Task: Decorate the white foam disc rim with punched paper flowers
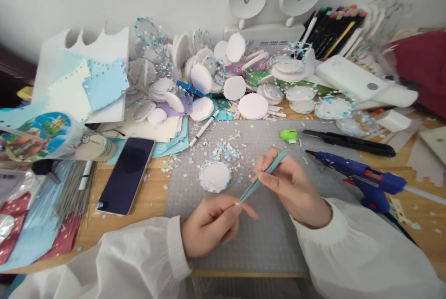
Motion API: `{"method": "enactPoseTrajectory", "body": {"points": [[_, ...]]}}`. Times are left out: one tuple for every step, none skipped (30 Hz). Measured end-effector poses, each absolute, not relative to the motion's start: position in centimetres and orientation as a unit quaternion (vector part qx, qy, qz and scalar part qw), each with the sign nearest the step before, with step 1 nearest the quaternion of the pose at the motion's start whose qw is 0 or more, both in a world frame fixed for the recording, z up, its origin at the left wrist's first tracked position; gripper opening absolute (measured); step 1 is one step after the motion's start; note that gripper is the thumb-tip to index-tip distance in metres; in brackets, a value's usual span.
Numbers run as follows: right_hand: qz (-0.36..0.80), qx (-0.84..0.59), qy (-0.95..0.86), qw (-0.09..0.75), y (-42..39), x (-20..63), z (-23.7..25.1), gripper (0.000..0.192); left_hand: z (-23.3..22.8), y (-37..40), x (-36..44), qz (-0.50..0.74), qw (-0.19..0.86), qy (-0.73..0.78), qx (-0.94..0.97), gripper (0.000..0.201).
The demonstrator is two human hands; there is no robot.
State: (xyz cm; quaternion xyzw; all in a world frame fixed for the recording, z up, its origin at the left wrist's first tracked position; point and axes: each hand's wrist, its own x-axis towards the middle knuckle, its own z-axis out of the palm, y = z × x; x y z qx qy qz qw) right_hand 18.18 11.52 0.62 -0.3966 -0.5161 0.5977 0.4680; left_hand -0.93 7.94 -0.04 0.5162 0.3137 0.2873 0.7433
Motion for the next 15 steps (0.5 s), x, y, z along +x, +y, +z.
{"method": "enactPoseTrajectory", "body": {"points": [[0.597,-0.399,-0.515,0.469,11.55,18.19,0.62,0.024,-0.09,7.92,-0.93,0.287,0.743,0.314,0.517,0.048],[0.597,-0.401,-0.514,0.467,11.56,18.18,0.62,0.024,-0.13,7.91,-0.92,0.286,0.743,0.314,0.517,0.048],[0.599,-0.403,-0.513,0.464,11.57,18.18,0.62,0.025,-0.17,7.9,-0.91,0.286,0.743,0.314,0.518,0.047],[0.602,-0.403,-0.513,0.46,11.56,18.17,0.62,0.025,-0.19,7.9,-0.9,0.285,0.742,0.313,0.52,0.046],[0.605,-0.402,-0.513,0.457,11.54,18.16,0.61,0.024,-0.2,7.91,-0.88,0.283,0.742,0.311,0.522,0.046],[0.607,-0.401,-0.513,0.456,11.51,18.16,0.58,0.024,-0.19,7.92,-0.87,0.281,0.742,0.309,0.524,0.045],[0.607,-0.4,-0.514,0.456,11.49,18.17,0.56,0.023,-0.16,7.92,-0.85,0.278,0.743,0.307,0.526,0.045],[0.605,-0.4,-0.515,0.457,11.47,18.2,0.52,0.022,-0.11,7.93,-0.85,0.276,0.744,0.305,0.526,0.045],[0.604,-0.399,-0.516,0.459,11.46,18.24,0.49,0.021,-0.05,7.94,-0.85,0.274,0.746,0.304,0.526,0.046],[0.603,-0.397,-0.516,0.46,11.46,18.29,0.46,0.021,0.02,7.95,-0.86,0.271,0.747,0.305,0.525,0.046],[0.603,-0.395,-0.517,0.461,11.47,18.35,0.43,0.02,0.1,7.96,-0.87,0.269,0.747,0.307,0.525,0.048],[0.602,-0.394,-0.518,0.463,11.49,18.41,0.4,0.02,0.17,7.96,-0.9,0.265,0.747,0.31,0.525,0.049],[0.601,-0.394,-0.518,0.464,11.52,18.45,0.38,0.02,0.22,7.96,-0.92,0.261,0.746,0.314,0.526,0.05],[0.6,-0.395,-0.518,0.465,11.55,18.49,0.37,0.02,0.26,7.96,-0.94,0.256,0.746,0.318,0.527,0.051],[0.6,-0.398,-0.517,0.463,11.57,18.5,0.38,0.021,0.27,7.96,-0.96,0.252,0.745,0.32,0.528,0.052]]}}
